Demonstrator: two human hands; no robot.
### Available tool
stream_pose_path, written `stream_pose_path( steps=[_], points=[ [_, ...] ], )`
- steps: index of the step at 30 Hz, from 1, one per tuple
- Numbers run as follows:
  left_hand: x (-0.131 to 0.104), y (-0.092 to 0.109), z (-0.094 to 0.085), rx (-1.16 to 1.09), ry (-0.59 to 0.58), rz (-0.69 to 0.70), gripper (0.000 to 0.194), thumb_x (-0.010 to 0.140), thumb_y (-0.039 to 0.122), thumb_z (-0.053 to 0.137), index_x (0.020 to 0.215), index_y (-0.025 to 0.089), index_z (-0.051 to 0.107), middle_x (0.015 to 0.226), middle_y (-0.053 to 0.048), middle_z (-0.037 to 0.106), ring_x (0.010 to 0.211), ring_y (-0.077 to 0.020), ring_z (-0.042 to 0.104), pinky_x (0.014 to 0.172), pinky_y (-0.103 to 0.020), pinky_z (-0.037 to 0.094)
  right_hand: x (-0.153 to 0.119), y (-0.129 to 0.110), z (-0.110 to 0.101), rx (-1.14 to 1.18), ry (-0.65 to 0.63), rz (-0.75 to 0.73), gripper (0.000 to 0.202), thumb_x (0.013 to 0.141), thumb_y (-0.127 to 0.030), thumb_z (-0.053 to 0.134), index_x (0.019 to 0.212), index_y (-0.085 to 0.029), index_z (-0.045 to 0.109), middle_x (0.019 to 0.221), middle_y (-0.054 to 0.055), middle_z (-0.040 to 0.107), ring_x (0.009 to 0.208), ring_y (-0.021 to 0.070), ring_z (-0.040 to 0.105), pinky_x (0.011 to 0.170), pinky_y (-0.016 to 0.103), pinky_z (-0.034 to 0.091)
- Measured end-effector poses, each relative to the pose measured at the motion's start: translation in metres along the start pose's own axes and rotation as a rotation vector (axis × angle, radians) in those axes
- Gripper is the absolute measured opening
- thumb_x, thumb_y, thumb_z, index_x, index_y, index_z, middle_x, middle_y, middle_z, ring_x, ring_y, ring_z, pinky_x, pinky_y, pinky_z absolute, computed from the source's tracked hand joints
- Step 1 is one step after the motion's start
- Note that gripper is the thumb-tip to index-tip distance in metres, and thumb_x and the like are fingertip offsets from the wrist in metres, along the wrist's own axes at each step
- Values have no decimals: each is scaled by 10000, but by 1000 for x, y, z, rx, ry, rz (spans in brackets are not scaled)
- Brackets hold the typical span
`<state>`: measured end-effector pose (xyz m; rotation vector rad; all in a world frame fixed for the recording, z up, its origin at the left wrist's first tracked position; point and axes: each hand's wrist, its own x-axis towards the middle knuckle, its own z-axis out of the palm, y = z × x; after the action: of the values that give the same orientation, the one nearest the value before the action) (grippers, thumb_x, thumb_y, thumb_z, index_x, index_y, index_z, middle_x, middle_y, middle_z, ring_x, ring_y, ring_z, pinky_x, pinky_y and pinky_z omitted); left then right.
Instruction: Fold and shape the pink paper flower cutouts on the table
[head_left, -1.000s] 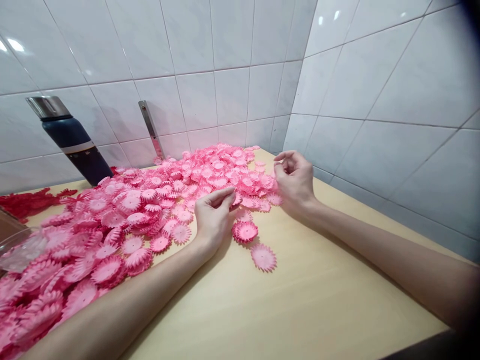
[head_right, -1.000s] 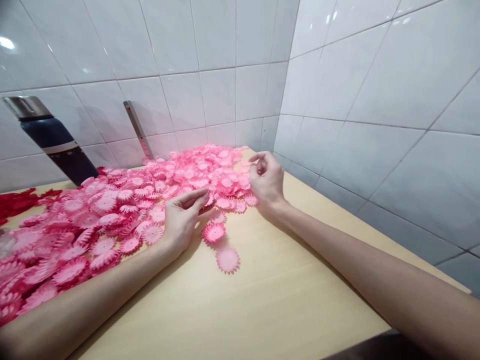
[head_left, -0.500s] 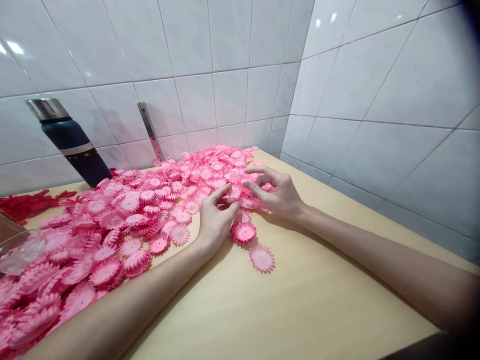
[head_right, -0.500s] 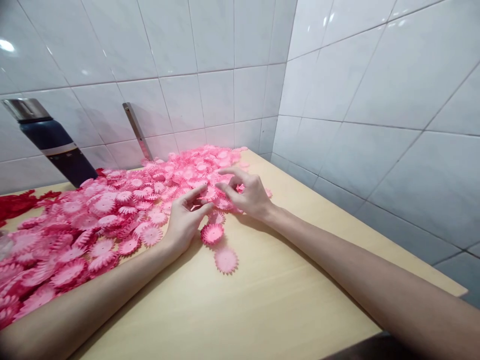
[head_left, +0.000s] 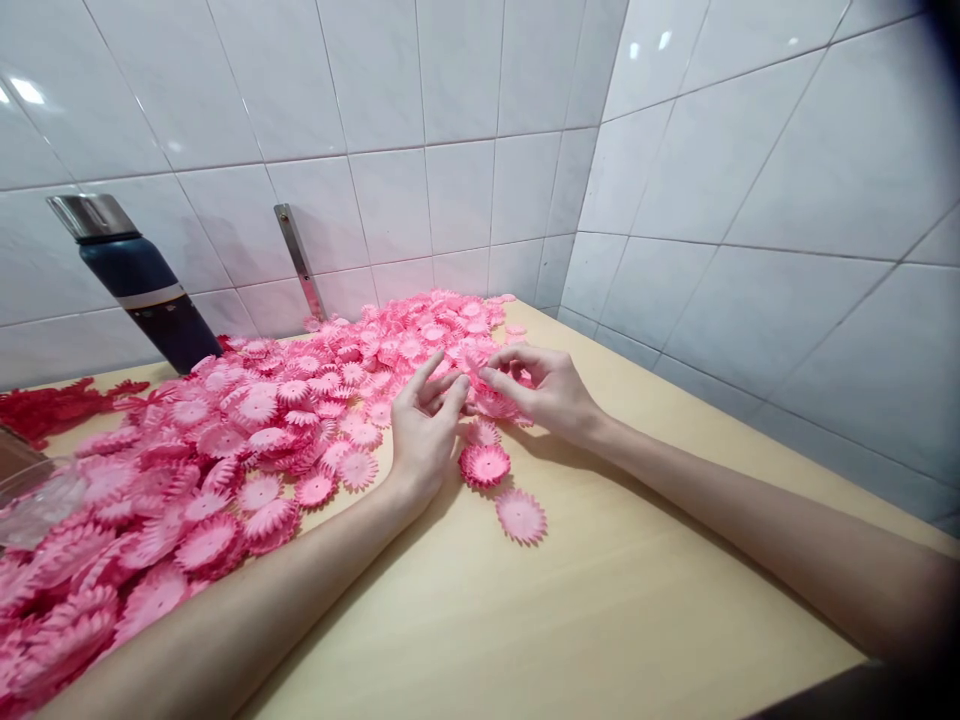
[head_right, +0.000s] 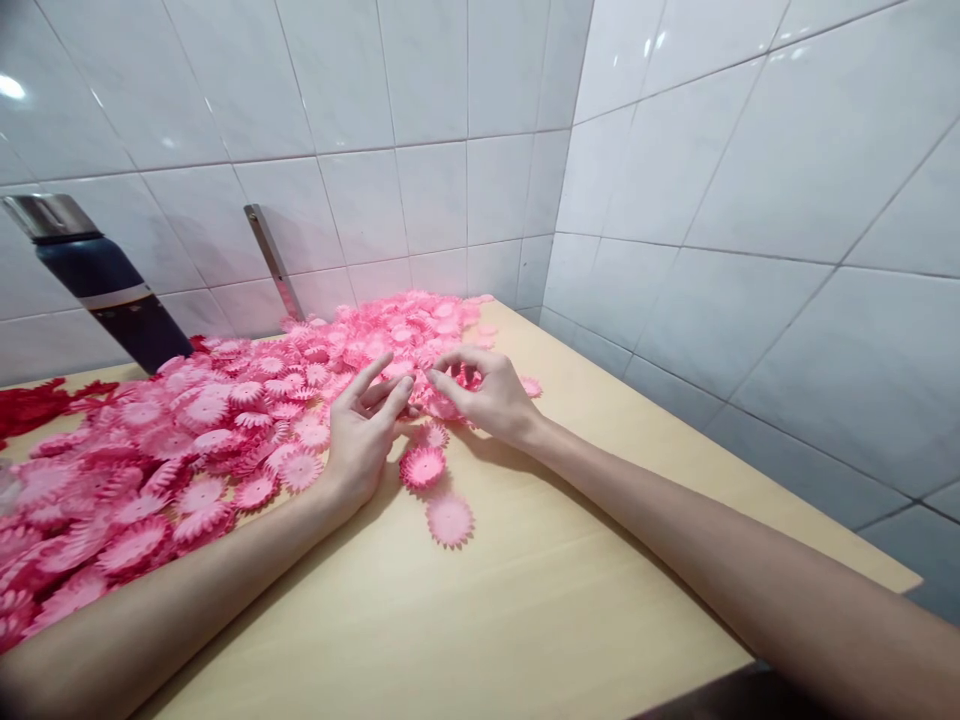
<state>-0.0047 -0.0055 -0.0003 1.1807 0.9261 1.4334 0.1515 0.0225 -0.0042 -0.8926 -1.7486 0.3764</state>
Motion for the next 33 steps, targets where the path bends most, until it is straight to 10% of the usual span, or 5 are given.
stream_pose_path(
  steps=[6, 33],
  points=[
    [2, -4, -3, 50, -57, 1, 326, 693, 380, 753, 917, 145, 726, 972, -99, 726, 864, -203, 675, 721, -293, 565, -4, -1, 1, 270, -132, 212, 233, 765, -384, 699, 808, -155, 688, 740, 40, 671, 572, 135, 591, 457, 254, 465],
    [2, -4, -2, 52, -90, -30, 257, 686, 358, 753, 824, 142, 745, 878, -94, 734, 832, -206, 674, 746, -312, 554, -3, -6, -5, 247, -218, 209, 143, 792, -274, 629, 727, -159, 684, 725, 42, 670, 686, 181, 633, 622, 319, 532]
  ],
)
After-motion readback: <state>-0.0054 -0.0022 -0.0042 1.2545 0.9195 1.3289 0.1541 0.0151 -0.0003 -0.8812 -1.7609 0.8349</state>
